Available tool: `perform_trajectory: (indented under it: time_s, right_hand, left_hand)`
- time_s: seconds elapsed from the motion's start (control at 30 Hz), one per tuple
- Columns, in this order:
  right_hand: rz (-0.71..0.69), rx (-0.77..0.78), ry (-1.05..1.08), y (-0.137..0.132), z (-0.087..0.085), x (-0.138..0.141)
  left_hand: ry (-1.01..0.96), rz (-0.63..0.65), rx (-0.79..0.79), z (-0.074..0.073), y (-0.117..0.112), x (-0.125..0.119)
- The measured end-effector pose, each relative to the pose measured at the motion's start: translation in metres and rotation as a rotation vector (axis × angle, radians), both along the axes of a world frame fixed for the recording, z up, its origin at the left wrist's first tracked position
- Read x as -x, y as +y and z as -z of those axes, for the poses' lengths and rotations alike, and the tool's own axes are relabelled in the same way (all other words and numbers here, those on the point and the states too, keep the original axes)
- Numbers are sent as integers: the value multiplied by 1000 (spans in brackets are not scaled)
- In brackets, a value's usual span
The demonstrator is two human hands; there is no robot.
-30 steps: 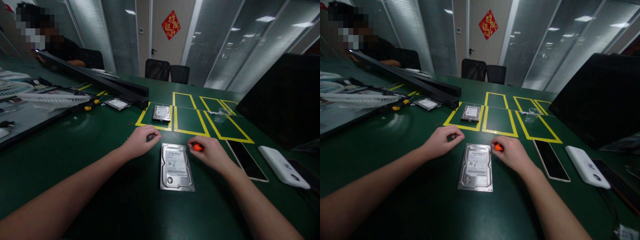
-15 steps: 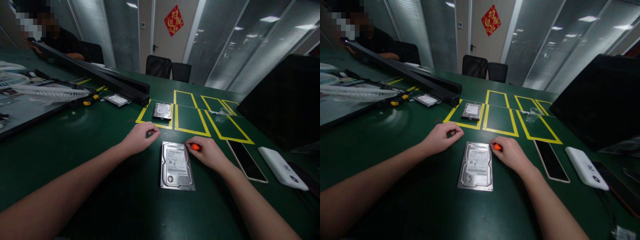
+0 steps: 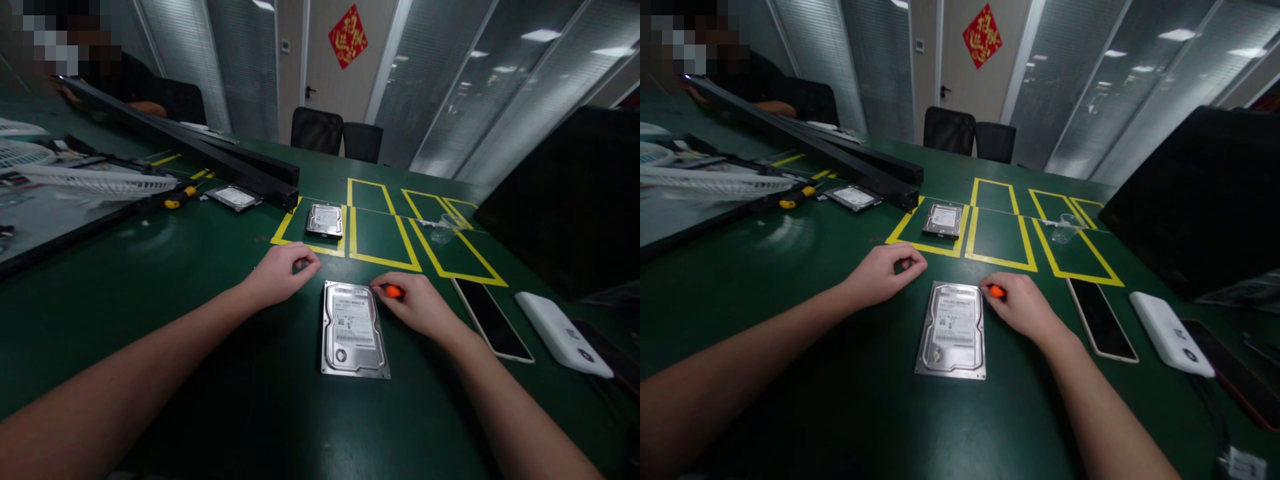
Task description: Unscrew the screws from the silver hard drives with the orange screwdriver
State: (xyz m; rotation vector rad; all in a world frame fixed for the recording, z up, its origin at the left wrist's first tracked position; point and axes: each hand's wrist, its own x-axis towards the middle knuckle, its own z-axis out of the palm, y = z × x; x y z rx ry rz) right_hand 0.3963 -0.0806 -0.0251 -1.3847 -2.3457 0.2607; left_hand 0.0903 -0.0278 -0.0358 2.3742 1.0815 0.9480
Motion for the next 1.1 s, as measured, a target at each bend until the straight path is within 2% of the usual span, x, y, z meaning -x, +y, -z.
perform_trajectory:
  time_s: [0.5, 0.8, 1.1]
  right_hand:
    - [31, 35, 7, 1, 2, -3]
    - [-11, 23, 15, -3, -4, -1]
    - [2, 33, -3, -3, -5, 0]
  left_hand:
    - [-14, 8, -10, 2, 1, 0]
    - [-5, 9, 4, 4, 2, 1]
    - [-2, 11, 1, 1, 1, 2]
